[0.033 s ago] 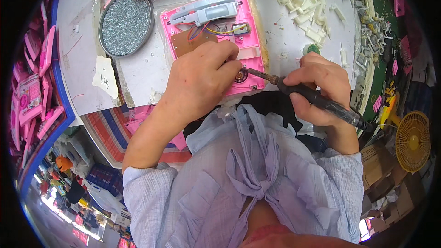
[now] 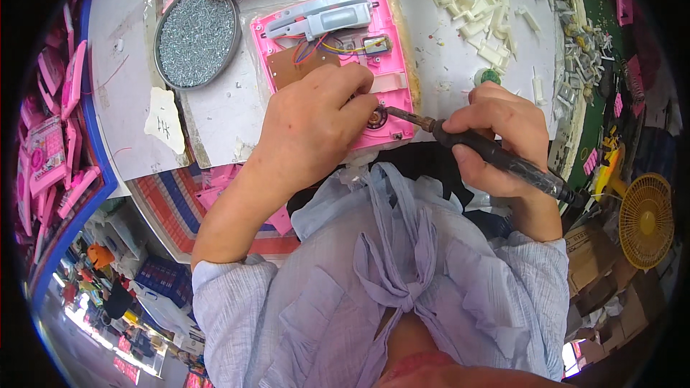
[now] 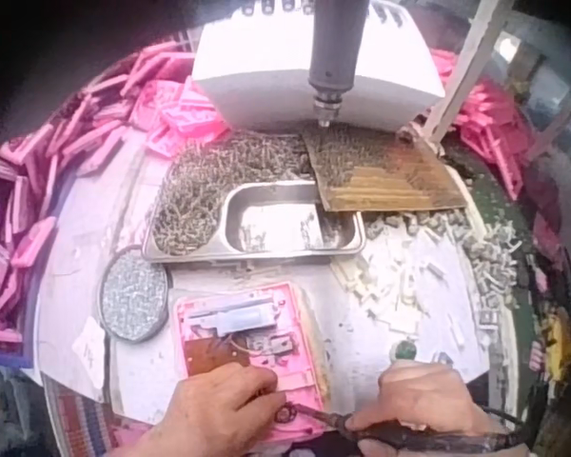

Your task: Assembling and soldering internal components like speakers and circuit boards into a pink toy housing.

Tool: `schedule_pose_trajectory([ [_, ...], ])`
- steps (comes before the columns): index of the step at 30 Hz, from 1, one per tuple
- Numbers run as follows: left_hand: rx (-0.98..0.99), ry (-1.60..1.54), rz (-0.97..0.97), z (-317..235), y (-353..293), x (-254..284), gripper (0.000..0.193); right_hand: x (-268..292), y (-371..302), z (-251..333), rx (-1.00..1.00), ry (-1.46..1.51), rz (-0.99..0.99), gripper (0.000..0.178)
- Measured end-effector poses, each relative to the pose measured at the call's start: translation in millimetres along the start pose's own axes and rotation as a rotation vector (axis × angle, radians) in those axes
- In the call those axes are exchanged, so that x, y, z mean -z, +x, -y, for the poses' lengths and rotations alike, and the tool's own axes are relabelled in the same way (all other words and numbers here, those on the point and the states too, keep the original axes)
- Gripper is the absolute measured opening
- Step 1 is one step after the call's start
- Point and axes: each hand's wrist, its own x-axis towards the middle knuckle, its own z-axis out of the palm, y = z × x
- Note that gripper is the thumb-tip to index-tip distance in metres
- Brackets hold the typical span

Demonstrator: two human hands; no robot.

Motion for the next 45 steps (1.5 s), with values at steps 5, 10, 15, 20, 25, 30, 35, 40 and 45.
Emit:
schedule_pose_trajectory([
  [5, 0.004, 0.016, 0.023, -1, 1, 1, 0.028, -1, -1, 6, -0.007, -0.017, -0.038, 0.026],
  [10, 0.000, 0.031, 0.027, -1, 0, -1, 0.027, 10, -9, 13, -0.027, 0.009, -0.069, 0.025],
  [15, -0.003, 0.019, -0.004, -2, -1, -2, 0.029, 21, -20, 14, -0.091, 0.054, -0.136, 0.027],
  [20, -0.024, -0.021, -0.034, -8, -8, 3, 0.032, 28, -37, 17, -0.194, 0.081, -0.207, 0.034],
  [25, -0.184, 0.069, 0.069, -1, -1, 9, 0.028, 32, -38, 11, -0.058, 0.086, -0.299, 0.027],
  [30, -0.104, 0.153, -0.021, -8, -8, -1, 0.028, 64, -71, 8, -0.211, 0.005, -0.493, 0.026],
  [35, 0.160, 0.201, -0.104, -26, -25, -12, 0.026, 146, -139, -19, -0.316, -0.036, -1.200, 0.016],
  [40, 0.132, 0.174, -0.196, -21, -34, -18, 0.028, 220, -191, -59, -0.290, -0.159, -1.505, 0.010],
  [45, 0.051, 0.098, -0.157, -13, -21, -13, 0.030, 275, -219, -115, -0.424, -0.220, -1.455, 0.015],
])
